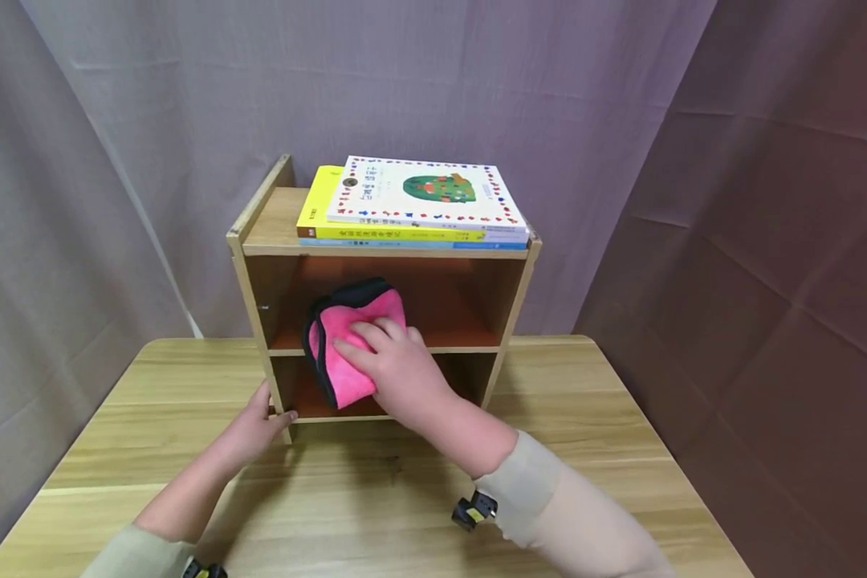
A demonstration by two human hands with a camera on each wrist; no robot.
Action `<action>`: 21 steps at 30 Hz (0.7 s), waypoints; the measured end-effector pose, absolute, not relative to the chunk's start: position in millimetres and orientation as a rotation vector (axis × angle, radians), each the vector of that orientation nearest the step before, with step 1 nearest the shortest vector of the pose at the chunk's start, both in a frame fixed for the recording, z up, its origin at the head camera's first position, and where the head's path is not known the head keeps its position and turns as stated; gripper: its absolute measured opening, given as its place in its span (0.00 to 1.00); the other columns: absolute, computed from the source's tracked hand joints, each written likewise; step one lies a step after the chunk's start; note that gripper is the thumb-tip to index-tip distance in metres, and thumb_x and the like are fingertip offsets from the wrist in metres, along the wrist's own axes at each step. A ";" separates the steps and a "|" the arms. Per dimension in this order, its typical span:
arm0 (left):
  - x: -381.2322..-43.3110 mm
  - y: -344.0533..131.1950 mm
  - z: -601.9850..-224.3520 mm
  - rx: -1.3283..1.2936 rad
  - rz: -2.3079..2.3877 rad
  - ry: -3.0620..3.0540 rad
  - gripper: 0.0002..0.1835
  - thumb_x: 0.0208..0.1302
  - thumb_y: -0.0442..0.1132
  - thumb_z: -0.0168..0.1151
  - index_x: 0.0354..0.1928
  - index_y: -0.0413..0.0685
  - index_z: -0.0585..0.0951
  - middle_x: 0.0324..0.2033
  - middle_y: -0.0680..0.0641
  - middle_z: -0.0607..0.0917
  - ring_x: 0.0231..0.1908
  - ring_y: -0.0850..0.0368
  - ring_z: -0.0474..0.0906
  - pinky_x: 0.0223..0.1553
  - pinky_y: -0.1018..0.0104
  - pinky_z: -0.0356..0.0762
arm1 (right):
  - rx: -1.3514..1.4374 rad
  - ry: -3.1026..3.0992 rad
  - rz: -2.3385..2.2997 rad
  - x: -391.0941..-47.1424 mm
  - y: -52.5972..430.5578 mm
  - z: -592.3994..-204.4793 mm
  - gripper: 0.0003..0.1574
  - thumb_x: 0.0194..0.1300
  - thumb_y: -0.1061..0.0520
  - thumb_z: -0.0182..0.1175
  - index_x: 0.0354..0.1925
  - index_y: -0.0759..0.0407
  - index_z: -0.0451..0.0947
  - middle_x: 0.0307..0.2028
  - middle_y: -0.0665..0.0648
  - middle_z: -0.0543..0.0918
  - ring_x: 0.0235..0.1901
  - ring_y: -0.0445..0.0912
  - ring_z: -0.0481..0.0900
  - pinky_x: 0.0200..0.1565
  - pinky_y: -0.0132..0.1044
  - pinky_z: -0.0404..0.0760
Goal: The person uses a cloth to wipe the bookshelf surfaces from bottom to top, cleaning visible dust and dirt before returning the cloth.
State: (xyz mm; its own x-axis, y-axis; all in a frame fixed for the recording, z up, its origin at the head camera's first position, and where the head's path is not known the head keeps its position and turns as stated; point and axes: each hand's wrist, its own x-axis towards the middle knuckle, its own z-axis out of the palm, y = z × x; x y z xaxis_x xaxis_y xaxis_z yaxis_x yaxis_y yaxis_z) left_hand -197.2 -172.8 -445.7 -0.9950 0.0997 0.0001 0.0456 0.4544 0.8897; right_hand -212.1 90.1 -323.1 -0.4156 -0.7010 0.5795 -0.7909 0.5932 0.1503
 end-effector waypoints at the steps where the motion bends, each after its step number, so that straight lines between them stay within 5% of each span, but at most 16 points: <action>1: -196.9 -172.6 -445.5 0.128 1.609 2.630 0.40 0.71 0.32 0.56 0.78 0.52 0.47 0.72 0.29 0.51 0.61 0.29 0.66 0.55 0.43 0.76 | 1.176 -2.203 0.196 -212.5 93.3 -324.3 0.37 0.52 0.55 0.77 0.61 0.45 0.80 0.59 0.57 0.78 0.60 0.55 0.71 0.48 0.49 0.77; 21: -192.5 -173.3 -443.9 0.097 1.568 2.618 0.44 0.72 0.36 0.55 0.79 0.53 0.40 0.74 0.31 0.46 0.65 0.28 0.62 0.58 0.39 0.72 | 1.174 -1.990 0.278 -218.3 156.7 -331.1 0.37 0.50 0.61 0.76 0.59 0.47 0.80 0.58 0.61 0.78 0.57 0.59 0.72 0.49 0.56 0.74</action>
